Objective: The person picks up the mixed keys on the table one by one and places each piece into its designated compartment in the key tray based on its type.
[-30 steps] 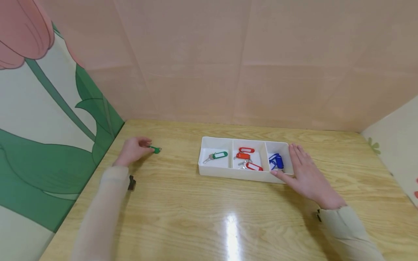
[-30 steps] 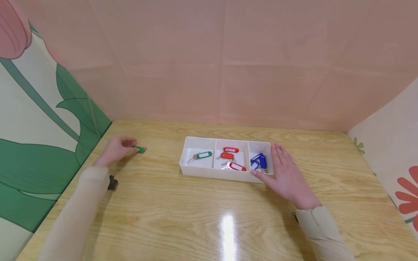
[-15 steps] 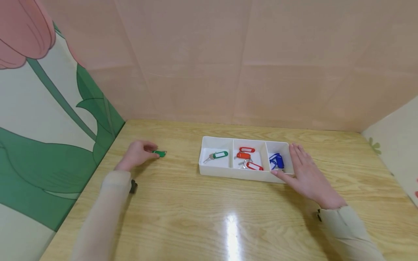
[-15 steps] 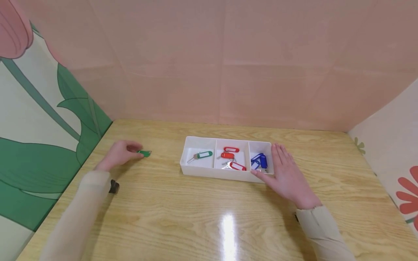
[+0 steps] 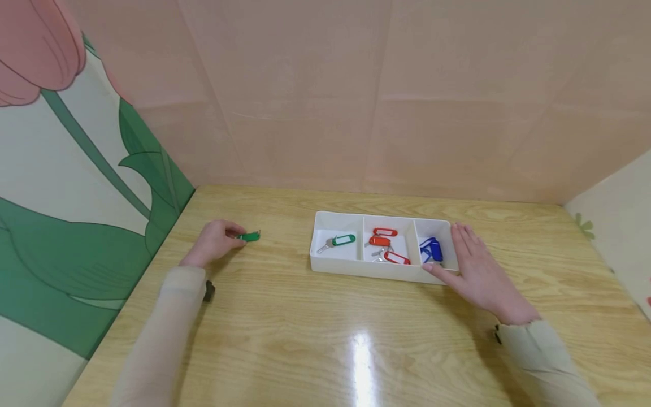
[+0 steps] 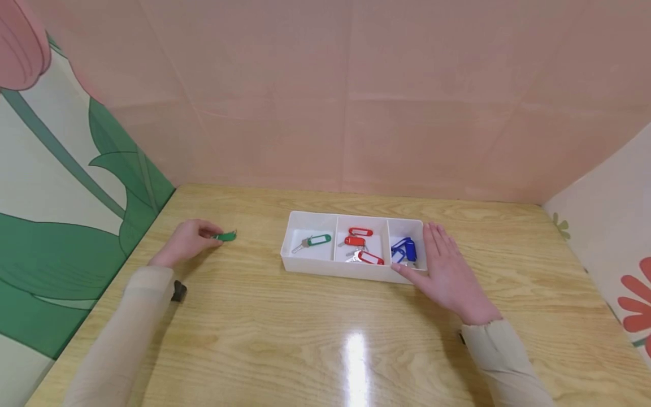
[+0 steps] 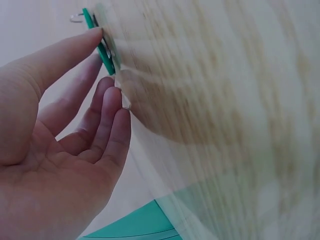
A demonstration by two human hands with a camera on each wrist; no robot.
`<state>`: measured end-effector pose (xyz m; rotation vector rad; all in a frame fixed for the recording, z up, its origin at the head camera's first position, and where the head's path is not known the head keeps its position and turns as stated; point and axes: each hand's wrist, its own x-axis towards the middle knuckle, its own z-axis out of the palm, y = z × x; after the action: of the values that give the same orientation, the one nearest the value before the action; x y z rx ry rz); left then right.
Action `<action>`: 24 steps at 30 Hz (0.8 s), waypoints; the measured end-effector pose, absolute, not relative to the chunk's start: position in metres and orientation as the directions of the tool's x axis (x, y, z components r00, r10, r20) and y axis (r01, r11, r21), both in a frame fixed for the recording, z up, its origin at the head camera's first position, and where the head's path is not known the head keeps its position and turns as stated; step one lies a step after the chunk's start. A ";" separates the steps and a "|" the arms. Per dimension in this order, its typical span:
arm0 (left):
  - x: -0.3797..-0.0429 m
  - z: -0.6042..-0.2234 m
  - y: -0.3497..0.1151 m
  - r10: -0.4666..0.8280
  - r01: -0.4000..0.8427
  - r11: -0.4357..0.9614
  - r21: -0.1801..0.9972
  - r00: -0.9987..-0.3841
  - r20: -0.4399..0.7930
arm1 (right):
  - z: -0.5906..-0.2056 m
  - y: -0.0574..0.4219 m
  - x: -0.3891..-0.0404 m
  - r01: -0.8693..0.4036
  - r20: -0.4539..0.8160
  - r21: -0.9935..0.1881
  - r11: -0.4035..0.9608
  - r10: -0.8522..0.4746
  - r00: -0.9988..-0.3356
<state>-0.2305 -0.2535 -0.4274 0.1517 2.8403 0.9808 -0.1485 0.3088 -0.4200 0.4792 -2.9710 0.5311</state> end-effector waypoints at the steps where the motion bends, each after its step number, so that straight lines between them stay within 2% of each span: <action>1: -0.231 -0.427 -0.253 0.139 0.051 0.783 0.620 -0.986 -0.095 | -0.420 0.309 -0.149 -0.319 0.137 -0.324 0.890 -0.289 -0.947; 16: -0.228 -0.424 -0.247 0.163 0.051 0.771 0.635 -0.979 -0.118 | -0.419 0.308 -0.148 -0.326 0.144 -0.327 0.887 -0.295 -0.945; 24: -0.228 -0.426 -0.244 0.156 0.084 0.768 0.634 -0.986 -0.059 | -0.418 0.308 -0.147 -0.325 0.149 -0.327 0.887 -0.292 -0.945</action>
<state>-0.2283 -0.2443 -0.4257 0.1942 2.8520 1.0155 -0.1473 0.3076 -0.4183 0.4850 -2.9586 0.5380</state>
